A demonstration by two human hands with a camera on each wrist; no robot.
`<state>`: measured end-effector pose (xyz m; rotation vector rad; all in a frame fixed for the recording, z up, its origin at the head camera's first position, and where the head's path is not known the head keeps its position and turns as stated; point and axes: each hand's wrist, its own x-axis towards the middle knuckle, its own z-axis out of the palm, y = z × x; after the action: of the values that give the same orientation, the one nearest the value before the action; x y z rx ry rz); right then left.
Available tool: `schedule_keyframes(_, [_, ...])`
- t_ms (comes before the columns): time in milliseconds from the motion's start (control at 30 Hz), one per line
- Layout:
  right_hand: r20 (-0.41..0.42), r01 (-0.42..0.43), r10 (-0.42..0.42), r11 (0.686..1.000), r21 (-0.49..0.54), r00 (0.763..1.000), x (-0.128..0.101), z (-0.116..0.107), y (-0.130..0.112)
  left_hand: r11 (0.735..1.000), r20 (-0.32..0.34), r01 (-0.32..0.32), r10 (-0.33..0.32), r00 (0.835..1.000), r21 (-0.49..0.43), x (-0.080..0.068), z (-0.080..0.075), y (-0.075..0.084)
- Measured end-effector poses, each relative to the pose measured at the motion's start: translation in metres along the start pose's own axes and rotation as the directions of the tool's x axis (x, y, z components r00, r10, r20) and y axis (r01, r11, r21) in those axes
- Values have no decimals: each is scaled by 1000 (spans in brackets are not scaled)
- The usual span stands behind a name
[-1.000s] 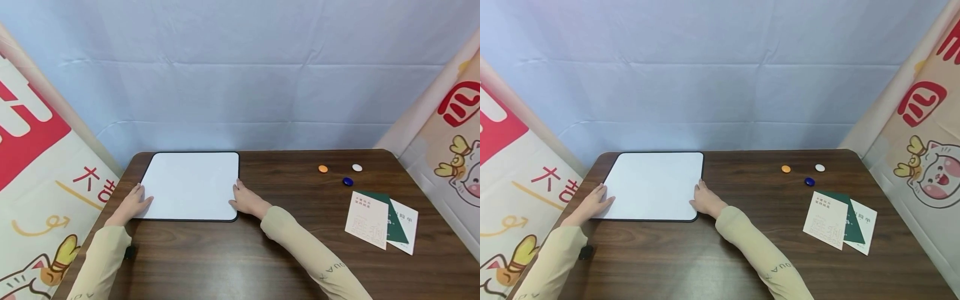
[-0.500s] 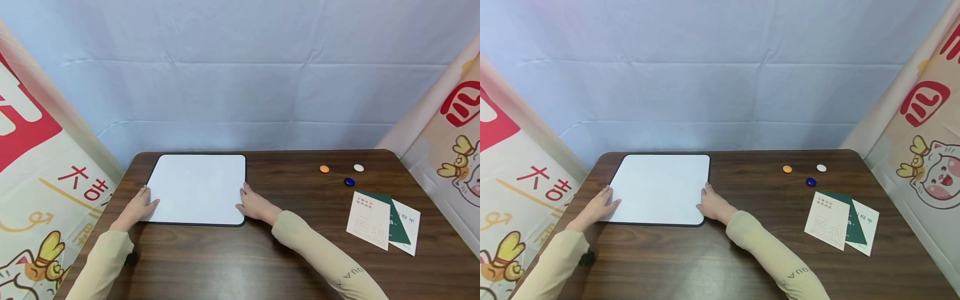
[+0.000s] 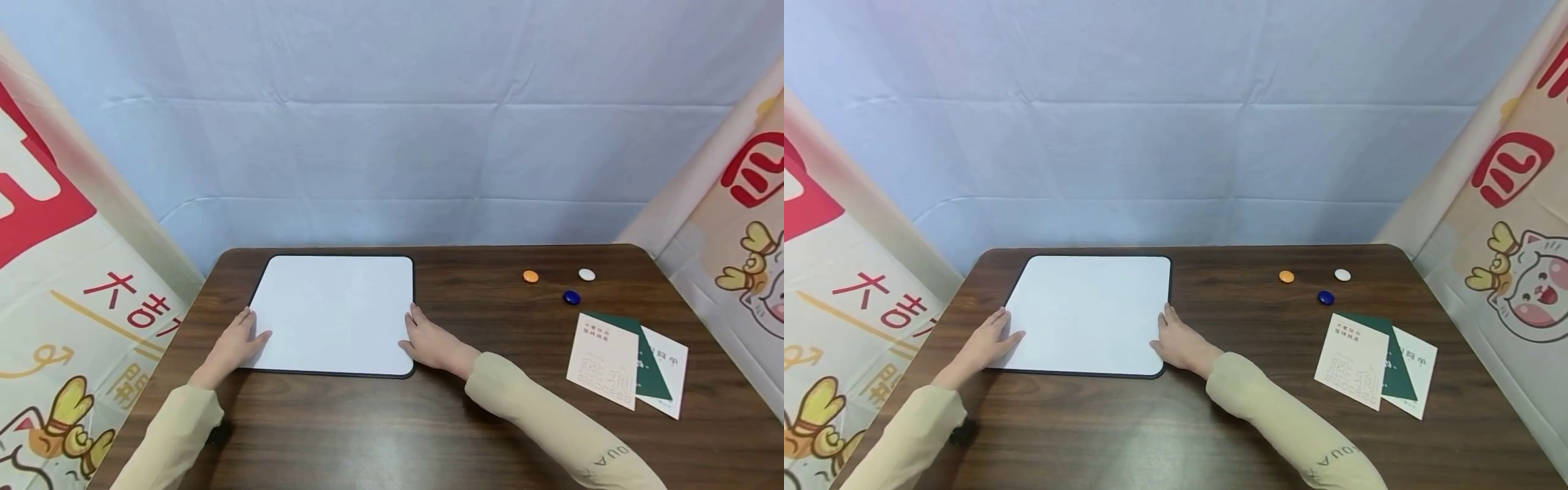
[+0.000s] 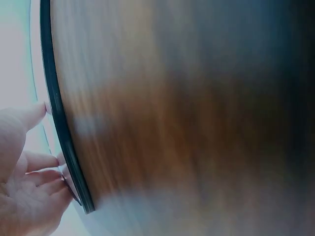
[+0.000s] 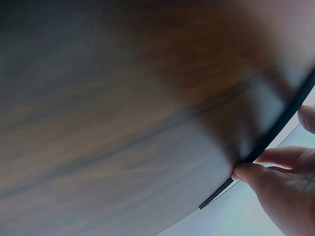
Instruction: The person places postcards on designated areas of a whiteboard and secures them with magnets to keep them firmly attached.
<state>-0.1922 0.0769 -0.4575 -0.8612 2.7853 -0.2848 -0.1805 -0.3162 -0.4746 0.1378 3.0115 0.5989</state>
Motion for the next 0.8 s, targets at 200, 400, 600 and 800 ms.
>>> schedule_keyframes(200, [5,-15,15,1000,6,1000,-10,1,6,1000,-21,-18,18,1000,12,-1,2,11])
schedule_keyframes(400, [6,-9,9,1000,3,1000,-19,1,9,999,-10,-3,3,1000,33,1,4,15])
schedule_keyframes(600, [5,-13,13,1000,-15,1000,-27,4,15,999,18,-1,1,1000,49,2,4,19])
schedule_keyframes(800, [5,-6,6,1000,-2,1000,-38,3,20,999,56,-14,12,998,38,-2,5,25])
